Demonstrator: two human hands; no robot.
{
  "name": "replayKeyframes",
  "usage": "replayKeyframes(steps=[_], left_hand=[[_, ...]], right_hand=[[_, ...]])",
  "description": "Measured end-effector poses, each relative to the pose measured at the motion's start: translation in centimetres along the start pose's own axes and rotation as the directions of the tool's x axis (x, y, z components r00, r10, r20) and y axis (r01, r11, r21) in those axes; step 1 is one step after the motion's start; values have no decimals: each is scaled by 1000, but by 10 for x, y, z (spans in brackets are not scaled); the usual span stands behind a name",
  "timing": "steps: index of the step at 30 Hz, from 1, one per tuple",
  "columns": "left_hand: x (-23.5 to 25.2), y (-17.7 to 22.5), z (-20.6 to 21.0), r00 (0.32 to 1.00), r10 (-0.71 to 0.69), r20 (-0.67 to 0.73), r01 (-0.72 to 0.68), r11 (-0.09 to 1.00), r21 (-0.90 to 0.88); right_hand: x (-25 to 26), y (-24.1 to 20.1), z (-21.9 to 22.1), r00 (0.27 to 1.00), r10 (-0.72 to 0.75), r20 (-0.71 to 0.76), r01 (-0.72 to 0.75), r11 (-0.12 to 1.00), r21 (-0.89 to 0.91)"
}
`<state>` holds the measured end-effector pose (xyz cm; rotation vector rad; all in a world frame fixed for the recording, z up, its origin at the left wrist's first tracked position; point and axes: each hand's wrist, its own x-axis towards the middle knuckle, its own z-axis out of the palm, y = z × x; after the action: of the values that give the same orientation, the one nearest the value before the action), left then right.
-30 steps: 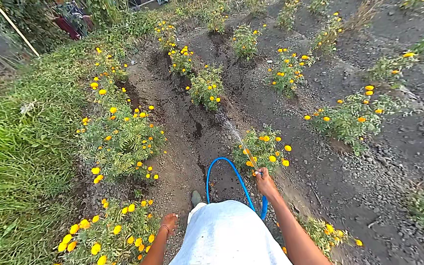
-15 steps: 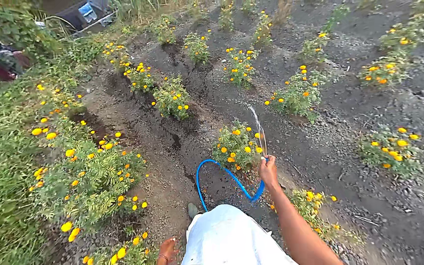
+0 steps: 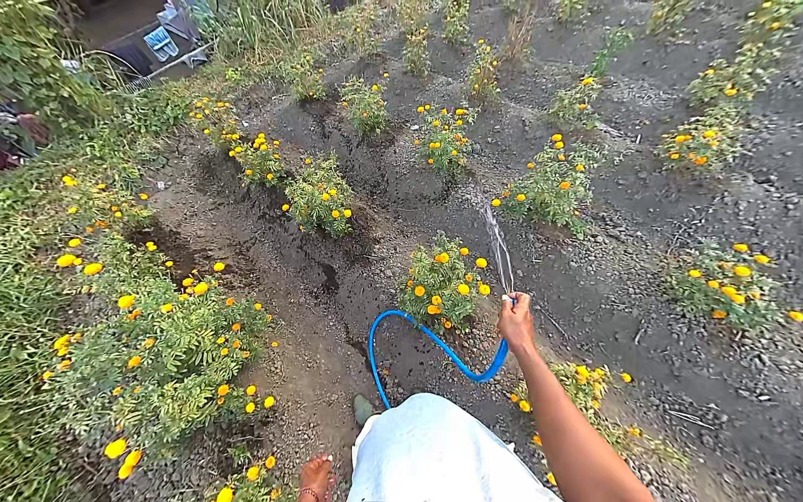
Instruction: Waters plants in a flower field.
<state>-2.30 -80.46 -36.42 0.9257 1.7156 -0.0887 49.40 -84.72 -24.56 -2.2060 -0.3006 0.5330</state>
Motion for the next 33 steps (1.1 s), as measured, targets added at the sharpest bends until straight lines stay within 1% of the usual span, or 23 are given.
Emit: replayKeyframes(steps=[5, 9, 13, 20, 25, 33], left_hand=[[-4, -7, 0, 1000, 7, 1, -7, 1000, 23], [2, -12, 3, 1000, -10, -6, 10, 1000, -3], [3, -9, 5, 999, -32, -5, 32, 999, 7], [1, -7, 6, 1000, -15, -2, 15, 1000, -5], [-4, -6, 6, 1000, 3, 1, -3, 1000, -13], [-4, -4, 6, 1000, -7, -2, 7, 1000, 22]], right_hand=[[-1, -1, -3, 999, -28, -44, 27, 1000, -10], [-1, 5, -2, 997, -43, -56, 41, 999, -31], [-1, 13, -1, 998, -48, -30, 47, 997, -54], [-1, 23, 4, 998, -25, 59, 32, 993, -114], [-1, 22, 3, 997, -57, 53, 62, 994, -89], [0, 27, 6, 997, -47, 59, 52, 995, -87]])
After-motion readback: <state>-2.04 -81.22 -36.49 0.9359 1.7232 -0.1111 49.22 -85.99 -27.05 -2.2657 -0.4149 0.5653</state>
